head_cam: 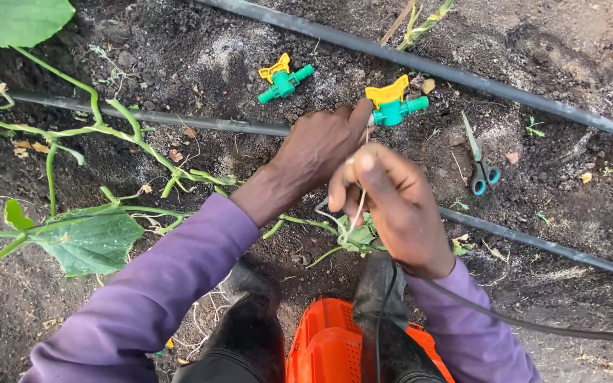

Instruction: Installing small plastic irrigation valves onto a main water line in a garden bed, securing them with string.

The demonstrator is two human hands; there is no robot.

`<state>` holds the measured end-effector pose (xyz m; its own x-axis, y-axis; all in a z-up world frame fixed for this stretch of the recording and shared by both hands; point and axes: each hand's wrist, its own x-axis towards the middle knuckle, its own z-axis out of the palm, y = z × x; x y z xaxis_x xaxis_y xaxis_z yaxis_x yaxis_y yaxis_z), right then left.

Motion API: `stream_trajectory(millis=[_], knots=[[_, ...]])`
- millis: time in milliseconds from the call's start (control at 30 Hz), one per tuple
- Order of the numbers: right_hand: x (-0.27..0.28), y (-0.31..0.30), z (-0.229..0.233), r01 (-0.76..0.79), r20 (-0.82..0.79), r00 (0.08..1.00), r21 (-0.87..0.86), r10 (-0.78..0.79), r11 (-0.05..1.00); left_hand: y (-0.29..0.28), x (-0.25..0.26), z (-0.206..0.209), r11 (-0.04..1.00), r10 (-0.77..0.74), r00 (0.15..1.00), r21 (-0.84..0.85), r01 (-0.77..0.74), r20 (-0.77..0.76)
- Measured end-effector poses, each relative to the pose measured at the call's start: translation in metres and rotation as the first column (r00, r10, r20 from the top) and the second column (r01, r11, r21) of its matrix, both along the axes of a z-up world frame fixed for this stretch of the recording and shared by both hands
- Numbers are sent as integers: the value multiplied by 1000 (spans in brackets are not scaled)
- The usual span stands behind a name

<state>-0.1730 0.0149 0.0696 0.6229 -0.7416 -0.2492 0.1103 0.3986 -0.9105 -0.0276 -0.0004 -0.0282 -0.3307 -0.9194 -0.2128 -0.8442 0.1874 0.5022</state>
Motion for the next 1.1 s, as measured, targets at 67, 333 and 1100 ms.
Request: stream_trajectory(millis=[67, 333, 1100], knots=[[3, 12, 3, 13, -119, 993, -40, -17, 999, -1, -2, 1, 1000, -16, 999, 15, 15, 43], [23, 43, 19, 63, -281, 956, -69, -80, 996, 10, -9, -33, 992, -94, 956, -56, 114, 279], [42, -125, -32, 141, -144, 984, 300, -102, 943, 36, -19, -46, 975, 116, 981, -204, -84, 153]])
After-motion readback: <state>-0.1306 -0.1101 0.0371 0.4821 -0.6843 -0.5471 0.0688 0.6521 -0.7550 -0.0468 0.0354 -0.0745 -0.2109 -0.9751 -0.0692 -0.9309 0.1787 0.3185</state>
